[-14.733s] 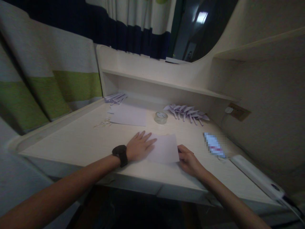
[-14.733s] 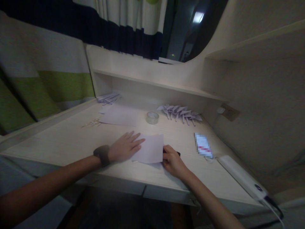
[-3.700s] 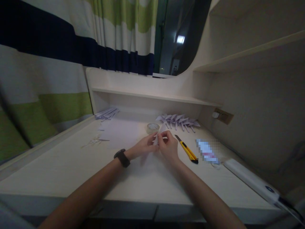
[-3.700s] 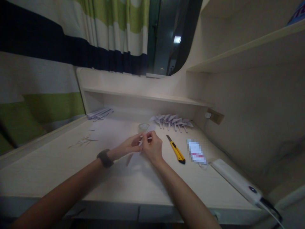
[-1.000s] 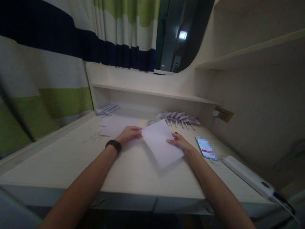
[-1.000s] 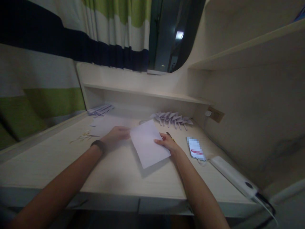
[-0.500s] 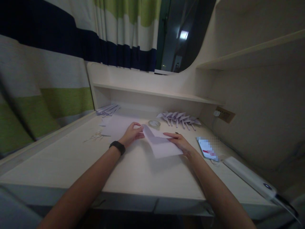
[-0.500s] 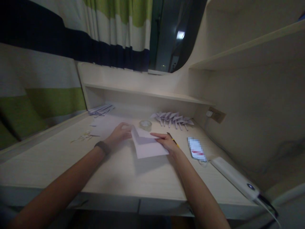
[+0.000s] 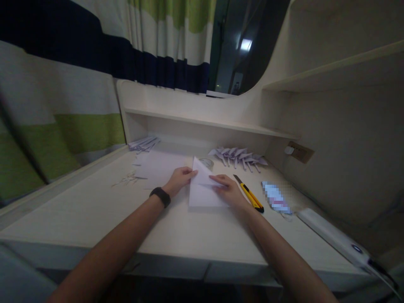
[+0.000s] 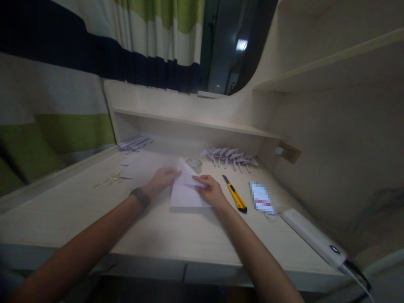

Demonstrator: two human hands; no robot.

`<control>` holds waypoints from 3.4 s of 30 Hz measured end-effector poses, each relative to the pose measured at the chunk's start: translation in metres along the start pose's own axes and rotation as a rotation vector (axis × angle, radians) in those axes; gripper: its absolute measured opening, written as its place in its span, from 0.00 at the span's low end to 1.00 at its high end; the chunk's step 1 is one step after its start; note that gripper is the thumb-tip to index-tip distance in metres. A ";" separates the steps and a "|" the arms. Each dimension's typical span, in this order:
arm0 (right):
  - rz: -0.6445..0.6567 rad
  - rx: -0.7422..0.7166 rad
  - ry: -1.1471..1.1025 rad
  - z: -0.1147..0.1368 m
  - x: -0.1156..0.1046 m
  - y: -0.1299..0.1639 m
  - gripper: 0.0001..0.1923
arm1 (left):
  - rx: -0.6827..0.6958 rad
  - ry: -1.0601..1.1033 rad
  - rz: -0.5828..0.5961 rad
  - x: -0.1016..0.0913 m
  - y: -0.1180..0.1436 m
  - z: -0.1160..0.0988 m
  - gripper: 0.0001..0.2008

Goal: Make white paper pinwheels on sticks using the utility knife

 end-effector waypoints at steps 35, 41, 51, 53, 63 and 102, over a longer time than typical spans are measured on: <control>-0.482 0.321 -0.243 0.014 0.015 -0.041 0.23 | 0.329 -0.357 -0.061 0.033 0.031 -0.019 0.17; -0.398 0.340 -0.404 0.018 0.021 -0.039 0.26 | 0.397 -0.367 -0.165 0.030 0.031 -0.020 0.15; -0.487 0.287 -0.473 0.021 0.024 -0.030 0.25 | 0.446 -0.338 -0.176 0.032 0.039 -0.023 0.14; -0.484 0.269 -0.452 0.022 0.024 -0.030 0.25 | 0.463 -0.343 -0.189 0.031 0.040 -0.025 0.14; -0.412 0.127 -0.373 0.041 0.007 -0.065 0.18 | 0.474 -0.270 -0.218 0.030 0.043 -0.029 0.15; -0.270 -0.013 -0.298 0.070 -0.010 -0.125 0.17 | 0.788 -0.188 -0.428 0.033 0.030 -0.063 0.11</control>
Point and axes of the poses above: each hand's wrist, its own y-axis away from the middle knuckle, its own x-axis out of the palm, z = x × y, the point moved 2 cm from there along -y, towards the middle knuckle, and after that the axes turned 15 degrees about -x, right-handed, at the moved point
